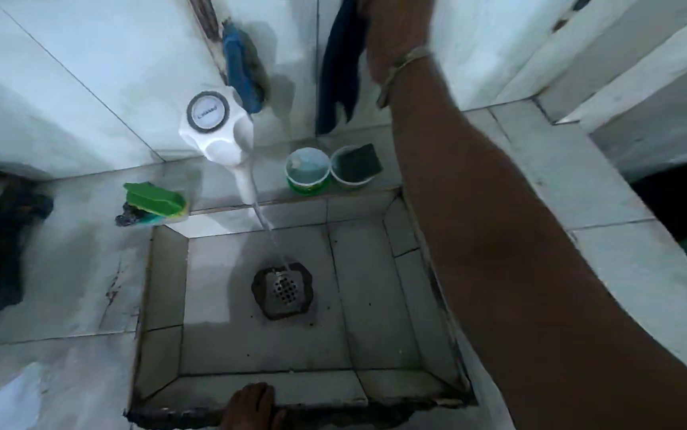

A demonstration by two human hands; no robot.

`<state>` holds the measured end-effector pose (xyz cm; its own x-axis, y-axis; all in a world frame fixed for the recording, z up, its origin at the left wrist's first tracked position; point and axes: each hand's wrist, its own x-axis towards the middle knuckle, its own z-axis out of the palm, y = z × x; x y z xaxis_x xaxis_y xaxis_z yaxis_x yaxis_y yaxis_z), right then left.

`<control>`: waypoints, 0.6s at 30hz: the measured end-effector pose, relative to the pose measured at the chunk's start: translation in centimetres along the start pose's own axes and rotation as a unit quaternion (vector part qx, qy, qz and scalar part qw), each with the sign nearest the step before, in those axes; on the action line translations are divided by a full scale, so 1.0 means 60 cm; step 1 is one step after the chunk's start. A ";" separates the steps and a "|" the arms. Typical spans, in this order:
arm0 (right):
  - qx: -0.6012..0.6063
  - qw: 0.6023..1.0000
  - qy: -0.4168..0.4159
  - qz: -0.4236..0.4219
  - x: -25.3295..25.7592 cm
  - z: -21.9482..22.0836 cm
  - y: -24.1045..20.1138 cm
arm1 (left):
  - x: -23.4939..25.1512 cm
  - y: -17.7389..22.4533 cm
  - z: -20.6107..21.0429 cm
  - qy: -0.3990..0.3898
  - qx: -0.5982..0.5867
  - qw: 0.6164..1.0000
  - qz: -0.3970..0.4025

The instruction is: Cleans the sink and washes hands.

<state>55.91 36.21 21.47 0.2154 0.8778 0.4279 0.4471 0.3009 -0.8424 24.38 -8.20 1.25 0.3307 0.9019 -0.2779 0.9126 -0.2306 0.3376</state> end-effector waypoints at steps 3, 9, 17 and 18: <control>-0.150 0.963 -0.220 -0.034 -0.027 0.074 0.082 | -0.001 -0.003 0.003 0.012 0.006 1.000 0.004; -0.341 0.861 -0.361 0.113 -0.103 0.139 0.121 | -0.004 -0.010 0.014 0.051 0.025 0.998 0.023; -0.279 0.888 -0.349 0.112 -0.156 0.209 0.069 | -0.003 -0.011 0.013 0.056 0.039 0.997 0.022; -0.247 0.894 -0.355 0.116 -0.163 0.226 0.062 | -0.004 -0.011 0.012 0.057 0.041 0.997 0.022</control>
<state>43.71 33.80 9.76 -0.1755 0.9633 -0.2031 0.8282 0.0329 -0.5595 23.89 -8.53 0.44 0.3461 0.9247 -0.1585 0.9156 -0.2961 0.2720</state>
